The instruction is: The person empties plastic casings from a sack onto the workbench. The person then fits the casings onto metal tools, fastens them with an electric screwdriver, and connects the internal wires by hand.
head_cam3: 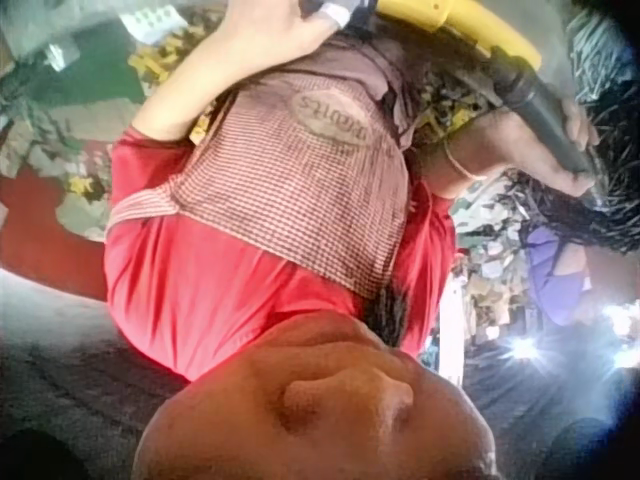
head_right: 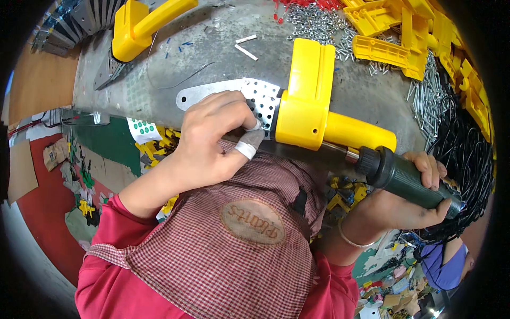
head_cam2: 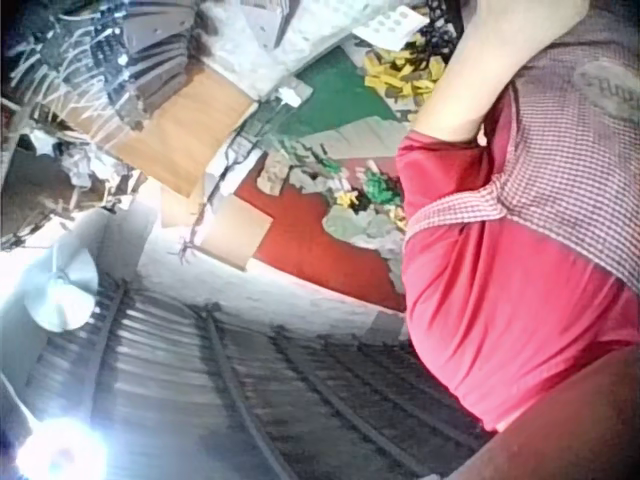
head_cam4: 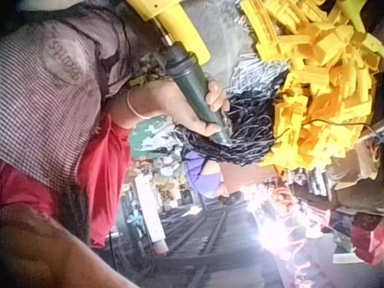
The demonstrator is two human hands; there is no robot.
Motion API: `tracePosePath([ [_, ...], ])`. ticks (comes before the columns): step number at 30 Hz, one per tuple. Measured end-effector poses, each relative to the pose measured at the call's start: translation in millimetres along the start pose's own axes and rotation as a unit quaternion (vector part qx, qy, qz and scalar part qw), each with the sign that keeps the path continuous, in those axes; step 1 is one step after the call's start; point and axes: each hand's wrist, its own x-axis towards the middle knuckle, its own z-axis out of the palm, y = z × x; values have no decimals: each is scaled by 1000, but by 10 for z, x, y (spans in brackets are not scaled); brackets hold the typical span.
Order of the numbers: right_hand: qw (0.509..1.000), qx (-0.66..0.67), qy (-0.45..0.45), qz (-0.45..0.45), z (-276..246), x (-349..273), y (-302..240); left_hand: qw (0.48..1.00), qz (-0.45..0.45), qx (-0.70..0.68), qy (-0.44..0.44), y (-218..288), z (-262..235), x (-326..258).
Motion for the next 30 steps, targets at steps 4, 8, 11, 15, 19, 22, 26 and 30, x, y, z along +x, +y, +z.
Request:
tracePosePath([
  [4,1000,5,-2,3,-5,10,43,1000,17,-19,-7,-32,3,10],
  [8,1000,23,7,0,-14,30,41,1000,19,-12,-15,-18,1,22],
  [11,1000,22,9,-1,13,28,44,999,30,1,-15,-48,-2,14],
  [15,1000,2,14,-12,41,24,63,998,-39,-51,-20,-75,-40,20],
  [19,999,-6,31,-8,9,34,64,995,-10,-87,-45,-163,-53,23],
  [22,1000,13,20,-6,-18,35,55,995,-1,-87,-43,-171,-19,18],
  [26,999,36,10,-17,-20,11,73,995,10,-81,-49,-147,-7,35],
  [30,999,33,21,-29,6,-24,70,995,20,-79,-52,-143,2,66],
])
